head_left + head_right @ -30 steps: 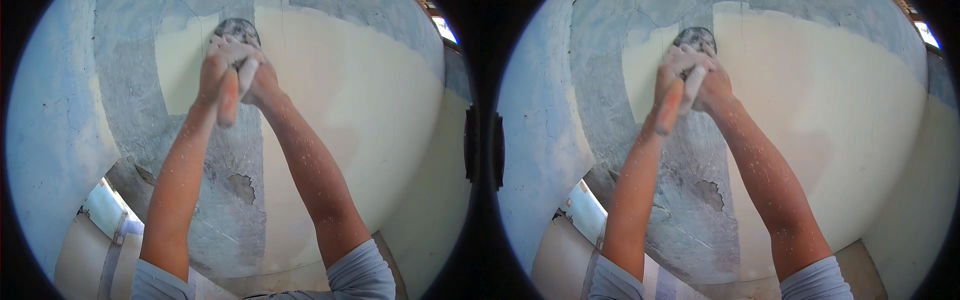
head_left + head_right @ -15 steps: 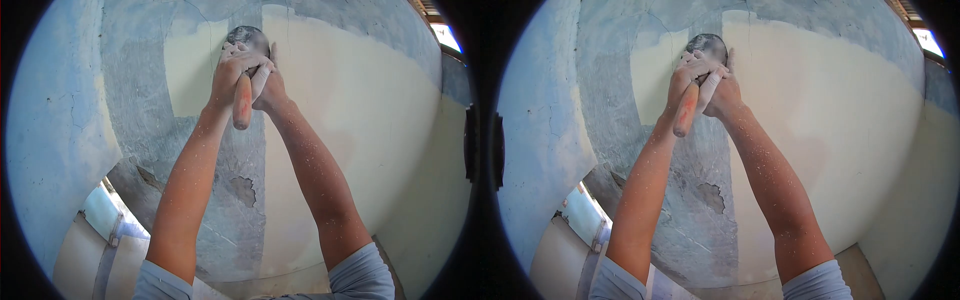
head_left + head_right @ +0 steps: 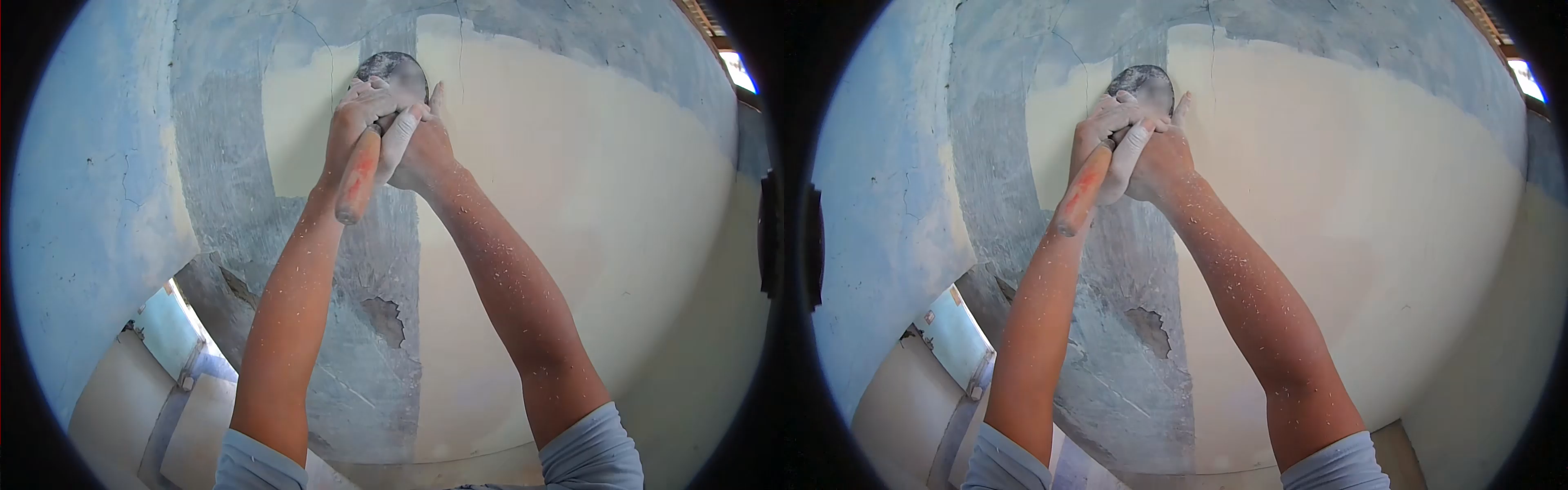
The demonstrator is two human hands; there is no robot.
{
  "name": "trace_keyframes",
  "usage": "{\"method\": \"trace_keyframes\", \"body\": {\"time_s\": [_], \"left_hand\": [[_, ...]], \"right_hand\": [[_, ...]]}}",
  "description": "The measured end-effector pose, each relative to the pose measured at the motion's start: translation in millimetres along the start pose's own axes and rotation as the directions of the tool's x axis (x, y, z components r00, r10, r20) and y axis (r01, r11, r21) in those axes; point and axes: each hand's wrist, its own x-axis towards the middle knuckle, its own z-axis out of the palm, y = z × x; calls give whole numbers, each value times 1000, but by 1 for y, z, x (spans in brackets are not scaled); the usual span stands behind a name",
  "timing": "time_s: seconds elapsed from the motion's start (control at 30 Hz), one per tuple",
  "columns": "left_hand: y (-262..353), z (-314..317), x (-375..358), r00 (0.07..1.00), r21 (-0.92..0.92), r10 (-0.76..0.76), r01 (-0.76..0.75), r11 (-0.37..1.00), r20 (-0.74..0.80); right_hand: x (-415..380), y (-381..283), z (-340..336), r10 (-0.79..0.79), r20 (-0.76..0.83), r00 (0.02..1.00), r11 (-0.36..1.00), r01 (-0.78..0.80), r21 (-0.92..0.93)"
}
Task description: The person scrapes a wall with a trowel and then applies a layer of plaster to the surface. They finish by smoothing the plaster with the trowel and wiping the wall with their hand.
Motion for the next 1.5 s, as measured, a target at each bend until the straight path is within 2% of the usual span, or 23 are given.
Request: {"method": "trace_keyframes", "body": {"time_s": [0.13,0.23,0.3,0.37,0.5,0.57,0.6,0.7,0.77,0.83,0.9,0.93,0.97,1.03,1.1,1.13,1.17,1.27,1.3,1.37,1.4,1.47,1.5], "left_hand": [[-3,-1,0,1000,-20,6,-5,1000,26],[-6,2,-2,999,1,52,-52,999,5],[-3,5,-3,998,3,66,-66,998,-15],[3,2,-5,997,89,15,-21,996,71],[0,4,-6,998,42,65,-65,997,5],[2,-1,-12,996,89,93,-94,992,8],[4,-3,-17,995,88,95,-95,992,6],[7,-12,-28,996,93,86,-85,992,-10],[3,-19,-24,994,90,105,-106,990,22],[-3,-23,-14,991,85,122,-126,988,50],[-12,-27,-1,992,41,123,-123,992,-3],[-13,-30,1,997,1,75,-75,997,-11],[-12,-33,-2,997,-2,74,-74,997,-11],[-1,-38,-14,995,65,27,-33,997,97],[6,-38,-24,994,95,36,-46,994,108],[1,-38,-27,995,73,31,-38,997,99],[-4,-38,-29,995,49,29,-33,998,93],[-11,-45,-10,992,28,75,-78,997,97],[-6,-47,-8,994,36,10,-14,999,106],[-5,-45,-15,997,30,23,-25,999,69],[-5,-44,-19,999,29,38,-39,999,32],[-14,-37,-30,998,12,54,-54,998,12],[-11,-37,-28,998,3,70,-70,998,-8]], "right_hand": [[-2,-4,-1,27,42,999,999,-25,-28],[-1,2,9,-58,-54,997,998,59,20],[-1,6,13,-101,-112,989,995,98,-32],[-3,7,14,-92,-65,994,995,90,-45],[-2,3,14,-44,0,999,999,44,2],[-4,-2,20,-24,33,999,1000,24,5],[-4,-9,25,-42,-26,999,996,44,80],[-9,-13,22,-55,57,997,973,40,228],[-8,-20,15,-77,103,992,997,75,22],[10,-19,10,-70,137,988,997,72,-4],[24,-26,-5,-11,267,964,994,39,-100],[24,-28,-2,-10,267,964,994,38,-102],[23,-30,2,-15,214,977,992,42,-121],[11,-31,20,-14,166,986,989,39,-145],[-6,-36,31,-79,-196,977,992,97,86],[-8,-35,25,-55,-1,998,993,55,107],[-3,-36,22,-51,-4,999,994,51,97],[15,-39,6,15,136,991,1000,-17,9],[13,-40,9,21,142,990,1000,-22,6],[9,-41,18,4,-58,998,1000,-2,29],[4,-41,24,7,-54,999,1000,-5,27],[-4,-39,32,12,-34,999,986,-6,164],[-2,-39,29,0,4,1000,996,0,87]]}}
